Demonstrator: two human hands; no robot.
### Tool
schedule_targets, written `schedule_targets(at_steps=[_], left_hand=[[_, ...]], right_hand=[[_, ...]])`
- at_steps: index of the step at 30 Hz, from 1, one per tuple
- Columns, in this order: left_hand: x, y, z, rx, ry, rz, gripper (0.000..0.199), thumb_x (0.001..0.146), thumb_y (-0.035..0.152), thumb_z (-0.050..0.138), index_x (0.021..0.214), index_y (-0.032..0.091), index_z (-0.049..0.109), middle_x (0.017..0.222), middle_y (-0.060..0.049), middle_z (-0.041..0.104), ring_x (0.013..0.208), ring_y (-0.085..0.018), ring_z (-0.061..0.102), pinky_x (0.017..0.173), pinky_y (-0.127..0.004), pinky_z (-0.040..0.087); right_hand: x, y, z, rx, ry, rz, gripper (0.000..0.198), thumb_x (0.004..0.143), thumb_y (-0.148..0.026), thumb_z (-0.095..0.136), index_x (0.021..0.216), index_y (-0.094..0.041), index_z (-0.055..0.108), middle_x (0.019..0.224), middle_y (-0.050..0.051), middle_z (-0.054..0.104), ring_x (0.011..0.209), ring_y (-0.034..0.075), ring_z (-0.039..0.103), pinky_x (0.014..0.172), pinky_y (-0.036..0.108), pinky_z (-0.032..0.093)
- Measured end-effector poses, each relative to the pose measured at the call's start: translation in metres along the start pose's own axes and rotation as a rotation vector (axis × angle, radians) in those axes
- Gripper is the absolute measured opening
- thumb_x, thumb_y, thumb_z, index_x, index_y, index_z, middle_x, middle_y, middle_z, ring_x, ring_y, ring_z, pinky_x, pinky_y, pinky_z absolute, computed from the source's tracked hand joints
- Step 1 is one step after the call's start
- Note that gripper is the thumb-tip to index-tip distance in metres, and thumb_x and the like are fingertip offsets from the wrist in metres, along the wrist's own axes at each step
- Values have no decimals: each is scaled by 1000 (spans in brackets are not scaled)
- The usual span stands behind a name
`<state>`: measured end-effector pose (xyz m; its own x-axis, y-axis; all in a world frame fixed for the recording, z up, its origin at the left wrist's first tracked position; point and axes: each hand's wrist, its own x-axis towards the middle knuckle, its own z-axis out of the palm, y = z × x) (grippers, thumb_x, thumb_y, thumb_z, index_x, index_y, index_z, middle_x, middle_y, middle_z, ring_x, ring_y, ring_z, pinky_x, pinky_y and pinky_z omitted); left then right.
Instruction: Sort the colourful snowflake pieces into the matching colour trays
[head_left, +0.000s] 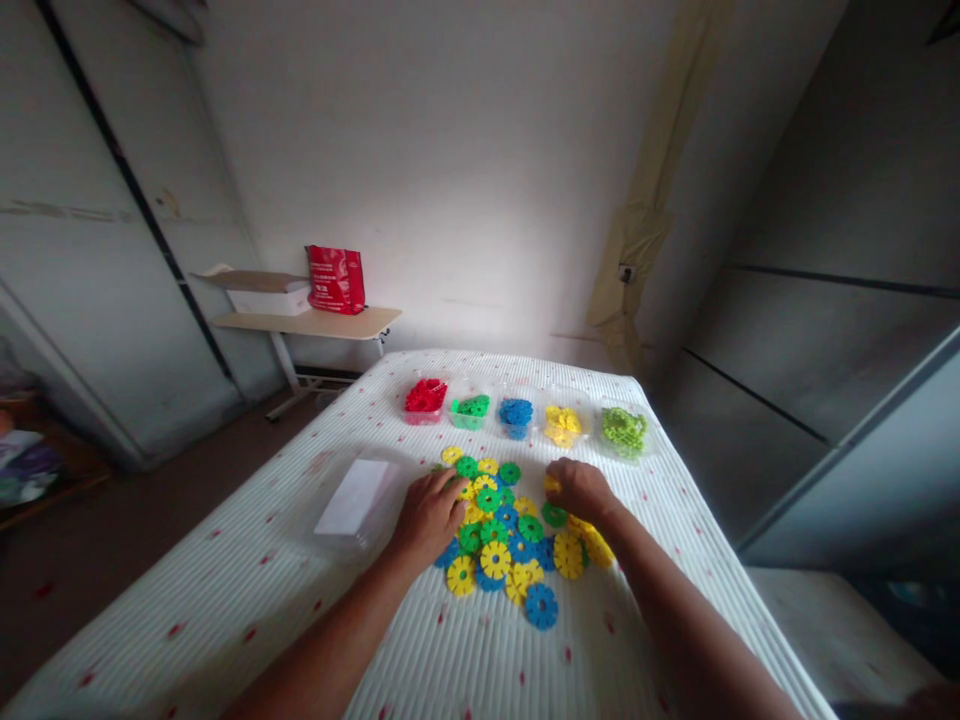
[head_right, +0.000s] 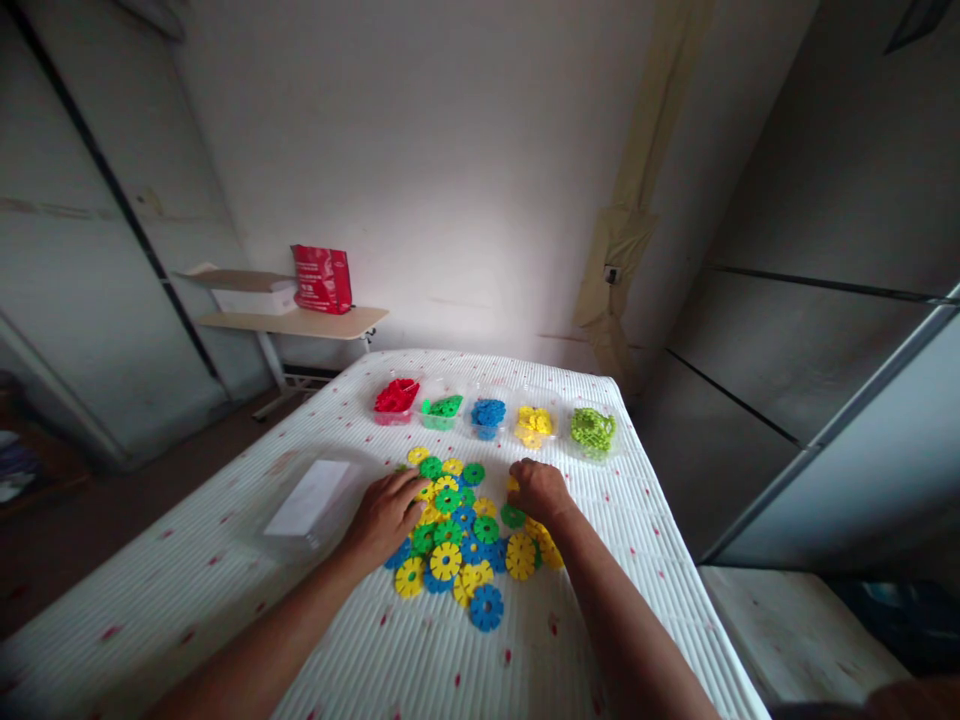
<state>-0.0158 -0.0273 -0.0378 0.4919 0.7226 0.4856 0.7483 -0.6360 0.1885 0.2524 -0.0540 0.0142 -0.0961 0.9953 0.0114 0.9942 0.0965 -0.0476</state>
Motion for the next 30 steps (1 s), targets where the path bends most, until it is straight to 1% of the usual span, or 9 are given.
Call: schedule_targets(at_steps=[5, 8, 11, 14, 19, 23, 25, 28, 30], left_hand=[[0, -1, 1, -14, 8, 3, 30, 82, 22, 48, 108, 20, 62, 115, -9, 60, 104, -24, 55, 92, -43, 44], [0, -1, 2, -22, 20, 4, 30, 82, 23, 49, 108, 20, 62, 115, -10, 60, 105, -24, 55, 92, -43, 44], [0, -1, 2, -19, 17, -2, 30, 82, 22, 50, 109, 21, 62, 115, -10, 60, 105, -24, 55, 93, -43, 44], [0, -1, 2, -10, 10, -1, 30, 82, 22, 49, 109, 20, 62, 116, -10, 60, 106, -25, 55, 93, -43, 44], [-1, -1, 3, -7, 17, 4, 31, 82, 22, 49, 110, 20, 62, 116, -10, 60, 105, -25, 55, 92, -43, 45], [-1, -2, 4, 2, 16, -3, 31, 83, 23, 48, 110, 21, 62, 117, -10, 59, 106, -24, 55, 94, -43, 44], [-1, -2, 5, -3, 13, -4, 31, 84, 24, 47, 111, 21, 62, 118, -9, 59, 106, -24, 54, 95, -43, 43], [-2, -2, 5, -17, 20, -8, 30, 83, 23, 47, 110, 23, 62, 118, -8, 59, 107, -24, 54, 95, -43, 43], [-1, -2, 4, -18, 19, -12, 30, 83, 23, 47, 110, 22, 62, 118, -8, 59, 107, -24, 54, 95, -43, 43]], right_hand=[[-4, -12, -13, 224, -71, -179, 41, 71, -23, 60, 111, -25, 64, 111, 3, 66, 95, 19, 63, 82, 27, 46], [-4, -18, -13, 231, -154, -275, 42, 67, -20, 64, 109, -27, 65, 111, 2, 65, 96, 20, 62, 83, 27, 46], [-3, -21, -9, 250, -194, -345, 44, 66, -17, 66, 108, -27, 65, 112, 2, 64, 99, 19, 60, 84, 26, 45], [-2, -22, -6, 260, -211, -367, 44, 64, -16, 67, 108, -25, 66, 110, 3, 63, 97, 19, 60, 82, 26, 46], [-3, -27, -8, 181, -223, -369, 56, 58, -17, 70, 113, -20, 62, 113, 7, 59, 99, 23, 59, 82, 28, 46], [-5, -33, -12, 136, -197, -336, 51, 58, -19, 70, 108, -21, 62, 109, 5, 61, 93, 22, 60, 75, 27, 48], [-6, -35, -13, 132, -191, -313, 51, 59, -20, 69, 109, -21, 61, 108, 4, 61, 91, 21, 61, 74, 27, 47], [-5, -37, -10, 111, -208, -275, 54, 58, -22, 70, 111, -21, 60, 108, 5, 61, 90, 22, 61, 73, 27, 47], [-4, -35, -8, 81, -211, -256, 51, 58, -24, 70, 109, -20, 61, 105, 7, 61, 89, 23, 61, 71, 28, 47]])
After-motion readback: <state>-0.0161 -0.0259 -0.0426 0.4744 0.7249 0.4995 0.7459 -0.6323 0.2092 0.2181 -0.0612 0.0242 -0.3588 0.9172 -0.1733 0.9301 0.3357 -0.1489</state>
